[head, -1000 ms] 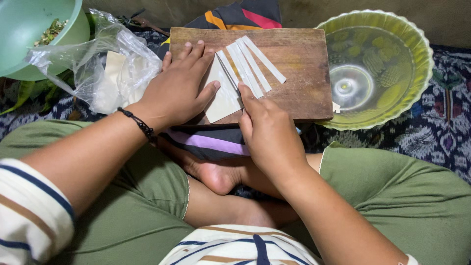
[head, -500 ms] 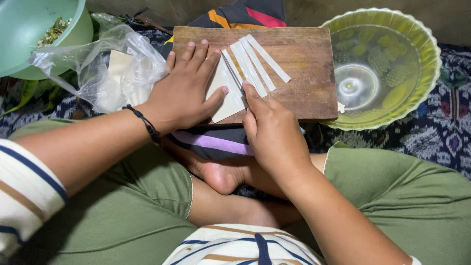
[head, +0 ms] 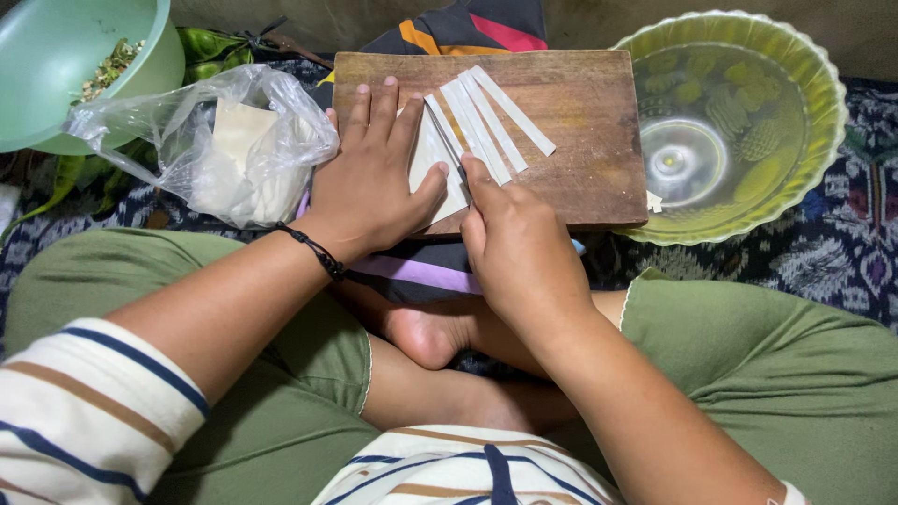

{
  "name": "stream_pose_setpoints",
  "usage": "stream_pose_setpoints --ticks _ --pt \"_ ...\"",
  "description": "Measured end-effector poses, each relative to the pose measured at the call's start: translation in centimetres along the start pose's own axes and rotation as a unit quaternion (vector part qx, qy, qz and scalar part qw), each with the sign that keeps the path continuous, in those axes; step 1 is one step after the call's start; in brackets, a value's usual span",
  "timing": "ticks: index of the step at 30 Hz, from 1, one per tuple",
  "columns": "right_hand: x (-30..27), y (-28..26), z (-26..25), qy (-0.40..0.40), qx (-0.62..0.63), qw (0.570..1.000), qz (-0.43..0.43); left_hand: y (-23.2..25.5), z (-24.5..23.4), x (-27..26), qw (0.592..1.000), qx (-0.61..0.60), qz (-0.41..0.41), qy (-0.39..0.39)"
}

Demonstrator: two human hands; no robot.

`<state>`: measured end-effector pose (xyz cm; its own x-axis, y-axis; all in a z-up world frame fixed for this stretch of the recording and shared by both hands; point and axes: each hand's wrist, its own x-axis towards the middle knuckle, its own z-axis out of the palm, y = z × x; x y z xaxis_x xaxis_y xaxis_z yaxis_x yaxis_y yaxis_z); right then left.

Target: The person sits cross-legged on the floor and uses a knife to cut a white block of food into thin strips and then into small pieces on a wooden cutting board.

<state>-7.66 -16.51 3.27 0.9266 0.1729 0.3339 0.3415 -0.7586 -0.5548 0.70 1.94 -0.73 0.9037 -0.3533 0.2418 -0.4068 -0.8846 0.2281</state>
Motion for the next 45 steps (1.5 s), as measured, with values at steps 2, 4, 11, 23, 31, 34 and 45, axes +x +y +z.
stream_pose_setpoints --ticks 2,4,11,23,31,34,45 --pt "0.0 0.0 0.0 0.002 0.007 1.0 -0.008 0.1 0.0 -0.1 1.0 -0.002 0.0 0.008" --pt "0.1 0.1 0.0 0.0 0.01 1.0 -0.007 0.3 0.0 -0.1 1.0 0.007 -0.002 0.017" --pt "-0.5 0.0 -0.6 0.0 0.004 1.0 -0.011 1.0 0.0 -0.4 0.999 0.011 -0.03 0.031" --pt "-1.8 -0.3 -1.2 -0.021 -0.009 0.999 0.024 1.3 -0.5 -0.7 0.999 0.004 -0.023 0.024" --pt "-2.4 -0.2 -1.0 -0.007 -0.018 1.0 0.014 1.0 -0.3 -0.5 0.999 0.013 -0.024 0.019" --pt "-2.9 -0.1 -1.1 -0.018 -0.041 0.998 0.035 1.0 -0.3 -0.5 0.999 0.01 -0.029 0.014" --pt "-5.0 -0.1 -1.6 -0.009 -0.051 0.998 0.048 1.4 -0.6 -0.4 0.999 0.011 -0.049 -0.002"
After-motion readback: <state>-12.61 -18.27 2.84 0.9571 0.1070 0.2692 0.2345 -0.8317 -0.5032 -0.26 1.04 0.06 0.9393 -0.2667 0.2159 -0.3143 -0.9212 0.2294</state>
